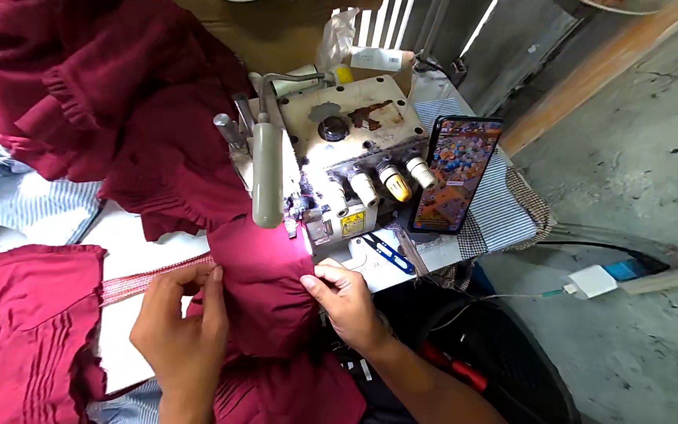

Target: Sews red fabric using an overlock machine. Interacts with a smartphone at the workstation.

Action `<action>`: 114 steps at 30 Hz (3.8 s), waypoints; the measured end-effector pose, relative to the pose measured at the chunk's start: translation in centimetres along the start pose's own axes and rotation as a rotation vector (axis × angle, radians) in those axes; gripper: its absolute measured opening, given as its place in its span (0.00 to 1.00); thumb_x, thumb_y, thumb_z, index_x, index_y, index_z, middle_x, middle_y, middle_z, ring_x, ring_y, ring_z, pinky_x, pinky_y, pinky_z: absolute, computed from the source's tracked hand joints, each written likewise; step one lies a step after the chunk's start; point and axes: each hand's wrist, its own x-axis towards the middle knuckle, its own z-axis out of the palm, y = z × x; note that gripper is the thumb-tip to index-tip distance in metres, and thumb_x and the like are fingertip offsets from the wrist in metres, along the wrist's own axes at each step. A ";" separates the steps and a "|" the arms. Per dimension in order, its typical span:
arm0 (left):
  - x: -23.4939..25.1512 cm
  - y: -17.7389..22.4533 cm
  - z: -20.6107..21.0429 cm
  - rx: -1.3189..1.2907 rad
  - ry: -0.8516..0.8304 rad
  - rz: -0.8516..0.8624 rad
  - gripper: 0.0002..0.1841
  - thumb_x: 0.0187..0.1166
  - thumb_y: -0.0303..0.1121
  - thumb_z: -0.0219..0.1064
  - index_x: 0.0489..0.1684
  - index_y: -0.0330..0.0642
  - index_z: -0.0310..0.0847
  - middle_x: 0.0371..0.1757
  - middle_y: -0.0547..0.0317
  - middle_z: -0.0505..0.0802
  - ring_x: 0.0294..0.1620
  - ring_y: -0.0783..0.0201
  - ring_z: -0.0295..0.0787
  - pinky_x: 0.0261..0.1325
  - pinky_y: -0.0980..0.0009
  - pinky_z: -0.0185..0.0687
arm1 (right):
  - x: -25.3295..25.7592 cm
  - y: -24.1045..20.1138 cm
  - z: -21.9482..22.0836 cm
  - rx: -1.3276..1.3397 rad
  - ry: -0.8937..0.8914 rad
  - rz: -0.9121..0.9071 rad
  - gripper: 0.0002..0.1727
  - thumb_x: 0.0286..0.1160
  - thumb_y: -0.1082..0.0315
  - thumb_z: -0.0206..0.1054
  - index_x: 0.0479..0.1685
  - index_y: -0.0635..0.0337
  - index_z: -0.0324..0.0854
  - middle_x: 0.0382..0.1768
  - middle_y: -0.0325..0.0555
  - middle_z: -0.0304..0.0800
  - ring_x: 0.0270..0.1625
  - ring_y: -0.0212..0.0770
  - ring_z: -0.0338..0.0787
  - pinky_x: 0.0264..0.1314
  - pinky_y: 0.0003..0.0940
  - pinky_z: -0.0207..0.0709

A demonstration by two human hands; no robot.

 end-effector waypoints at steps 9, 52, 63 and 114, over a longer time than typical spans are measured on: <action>0.4 5.9 4.6 -0.088 -0.159 0.077 0.17 0.86 0.45 0.60 0.49 0.45 0.94 0.57 0.57 0.95 0.67 0.59 0.87 0.78 0.51 0.72 | 0.4 -2.8 -0.4 0.120 -0.095 0.085 0.05 0.71 0.75 0.72 0.29 0.67 0.87 0.35 0.45 0.88 0.40 0.31 0.87 0.42 0.25 0.83; 0.5 4.9 3.3 0.076 -0.202 0.325 0.11 0.84 0.35 0.67 0.51 0.45 0.95 0.59 0.57 0.96 0.69 0.57 0.89 0.77 0.56 0.79 | 0.9 -2.1 -0.8 0.071 -0.023 0.092 0.05 0.79 0.75 0.68 0.43 0.70 0.85 0.28 0.44 0.90 0.30 0.29 0.89 0.35 0.22 0.85; 2.4 4.2 3.1 0.005 -0.276 0.277 0.12 0.82 0.34 0.65 0.49 0.41 0.95 0.63 0.56 0.95 0.75 0.60 0.85 0.84 0.56 0.74 | 0.6 -2.3 0.0 -0.406 0.112 -0.281 0.12 0.76 0.76 0.67 0.53 0.65 0.93 0.42 0.44 0.94 0.45 0.28 0.91 0.50 0.20 0.86; 0.2 3.8 1.0 0.176 -0.382 0.524 0.18 0.88 0.33 0.58 0.73 0.50 0.82 0.73 0.61 0.90 0.78 0.58 0.81 0.77 0.57 0.74 | 0.1 -1.2 -4.1 -0.455 -0.146 -0.589 0.08 0.79 0.76 0.67 0.46 0.61 0.94 0.55 0.52 0.96 0.61 0.39 0.95 0.65 0.31 0.89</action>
